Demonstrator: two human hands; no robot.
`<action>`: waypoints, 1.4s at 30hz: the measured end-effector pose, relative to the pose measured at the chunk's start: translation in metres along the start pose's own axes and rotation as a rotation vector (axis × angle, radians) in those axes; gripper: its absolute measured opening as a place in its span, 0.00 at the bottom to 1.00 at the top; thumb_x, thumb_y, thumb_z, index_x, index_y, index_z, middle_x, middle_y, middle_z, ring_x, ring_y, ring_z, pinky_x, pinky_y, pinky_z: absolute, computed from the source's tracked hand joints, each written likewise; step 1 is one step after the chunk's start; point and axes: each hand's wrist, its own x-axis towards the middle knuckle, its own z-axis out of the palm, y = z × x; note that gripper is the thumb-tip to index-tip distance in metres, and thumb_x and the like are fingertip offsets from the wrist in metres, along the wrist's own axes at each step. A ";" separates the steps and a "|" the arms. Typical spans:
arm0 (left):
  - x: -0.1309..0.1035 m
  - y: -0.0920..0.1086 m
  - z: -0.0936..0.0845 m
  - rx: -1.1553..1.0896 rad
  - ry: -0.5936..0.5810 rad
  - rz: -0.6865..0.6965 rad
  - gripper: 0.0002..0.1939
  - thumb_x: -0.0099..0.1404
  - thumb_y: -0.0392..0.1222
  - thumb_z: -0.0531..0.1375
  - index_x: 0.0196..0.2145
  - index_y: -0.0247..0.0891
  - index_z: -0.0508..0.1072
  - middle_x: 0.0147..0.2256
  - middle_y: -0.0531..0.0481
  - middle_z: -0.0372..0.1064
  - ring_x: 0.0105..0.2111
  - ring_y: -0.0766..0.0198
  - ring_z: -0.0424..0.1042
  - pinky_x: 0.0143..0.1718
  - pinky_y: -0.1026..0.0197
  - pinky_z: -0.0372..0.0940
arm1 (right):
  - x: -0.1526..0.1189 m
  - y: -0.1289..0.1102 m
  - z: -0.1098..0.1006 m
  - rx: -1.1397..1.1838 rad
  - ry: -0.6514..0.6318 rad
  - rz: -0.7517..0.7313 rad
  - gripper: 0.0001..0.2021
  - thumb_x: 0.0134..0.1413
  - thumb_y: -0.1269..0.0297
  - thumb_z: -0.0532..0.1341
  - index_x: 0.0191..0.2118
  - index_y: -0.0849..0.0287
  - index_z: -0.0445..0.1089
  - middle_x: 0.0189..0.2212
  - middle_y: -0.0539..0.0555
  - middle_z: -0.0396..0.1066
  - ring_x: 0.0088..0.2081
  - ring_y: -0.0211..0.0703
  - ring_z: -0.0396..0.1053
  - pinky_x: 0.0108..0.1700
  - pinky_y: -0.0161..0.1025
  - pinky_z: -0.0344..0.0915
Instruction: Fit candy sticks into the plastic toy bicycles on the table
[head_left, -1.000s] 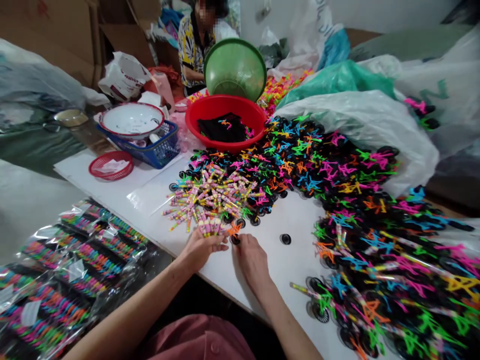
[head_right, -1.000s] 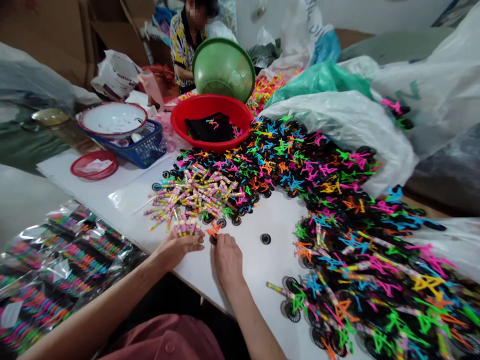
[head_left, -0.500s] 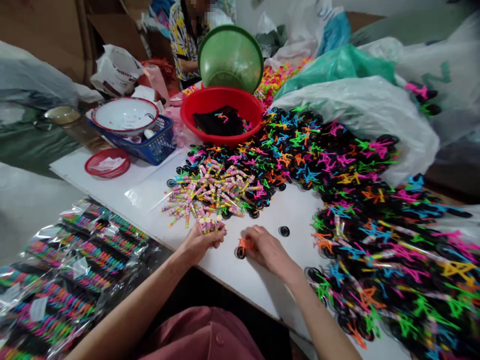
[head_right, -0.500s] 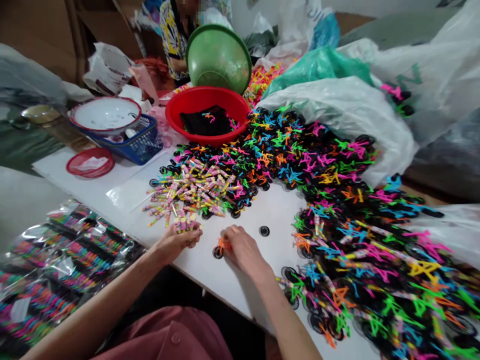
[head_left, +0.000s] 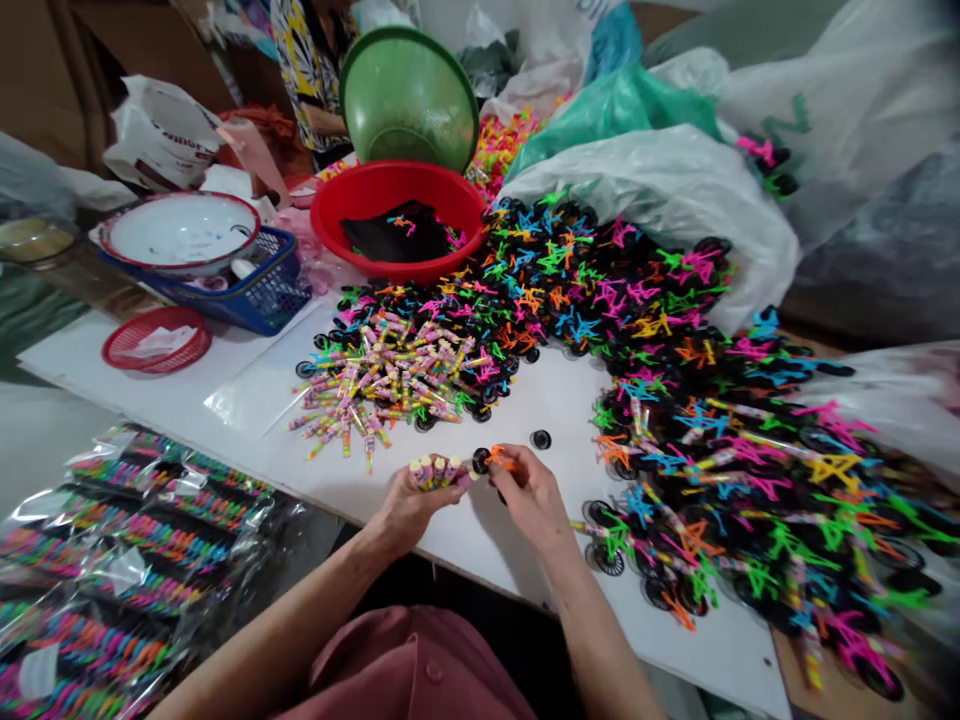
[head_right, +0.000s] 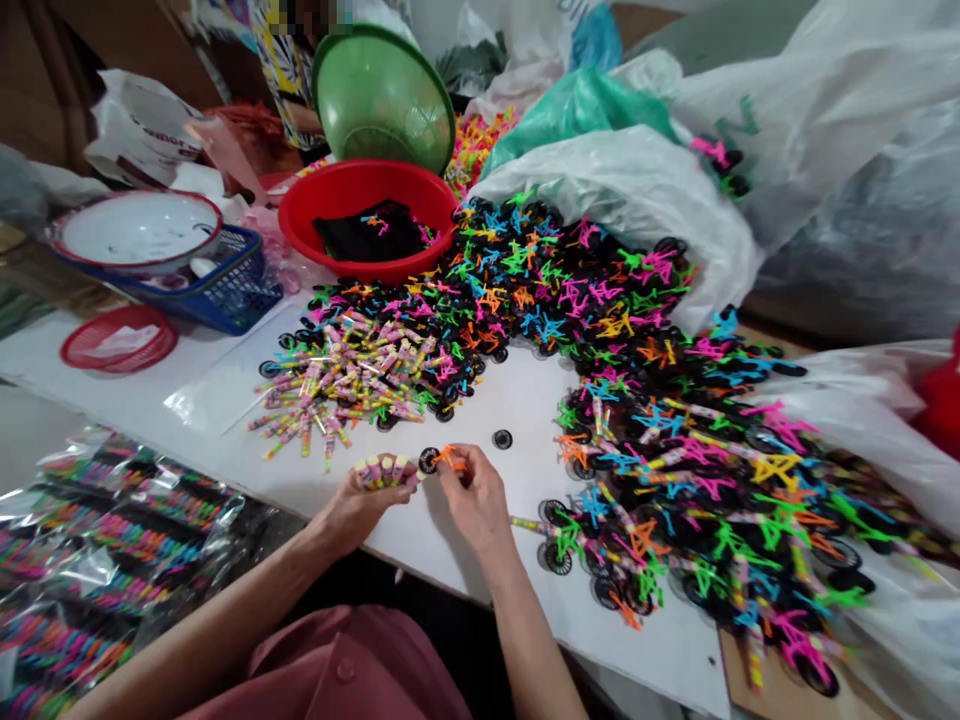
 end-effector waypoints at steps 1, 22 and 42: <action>-0.001 -0.002 0.001 -0.015 0.012 0.013 0.10 0.44 0.36 0.69 0.24 0.35 0.72 0.27 0.52 0.67 0.29 0.69 0.66 0.31 0.66 0.62 | 0.000 0.002 -0.005 0.002 -0.050 0.027 0.13 0.47 0.57 0.60 0.37 0.61 0.67 0.25 0.50 0.69 0.27 0.38 0.64 0.29 0.34 0.60; -0.014 -0.002 0.013 0.633 -0.097 0.361 0.03 0.59 0.36 0.59 0.32 0.38 0.73 0.35 0.46 0.69 0.36 0.63 0.68 0.39 0.64 0.61 | -0.014 0.012 0.001 -0.005 0.052 0.014 0.14 0.46 0.56 0.60 0.20 0.57 0.57 0.14 0.43 0.55 0.18 0.32 0.51 0.21 0.31 0.48; 0.020 0.031 0.021 -0.009 0.000 -0.008 0.19 0.54 0.49 0.63 0.39 0.32 0.70 0.22 0.53 0.63 0.19 0.73 0.58 0.18 0.69 0.50 | 0.115 -0.067 -0.011 -0.670 0.257 -0.429 0.12 0.50 0.65 0.57 0.42 0.61 0.68 0.39 0.59 0.68 0.39 0.47 0.67 0.43 0.44 0.64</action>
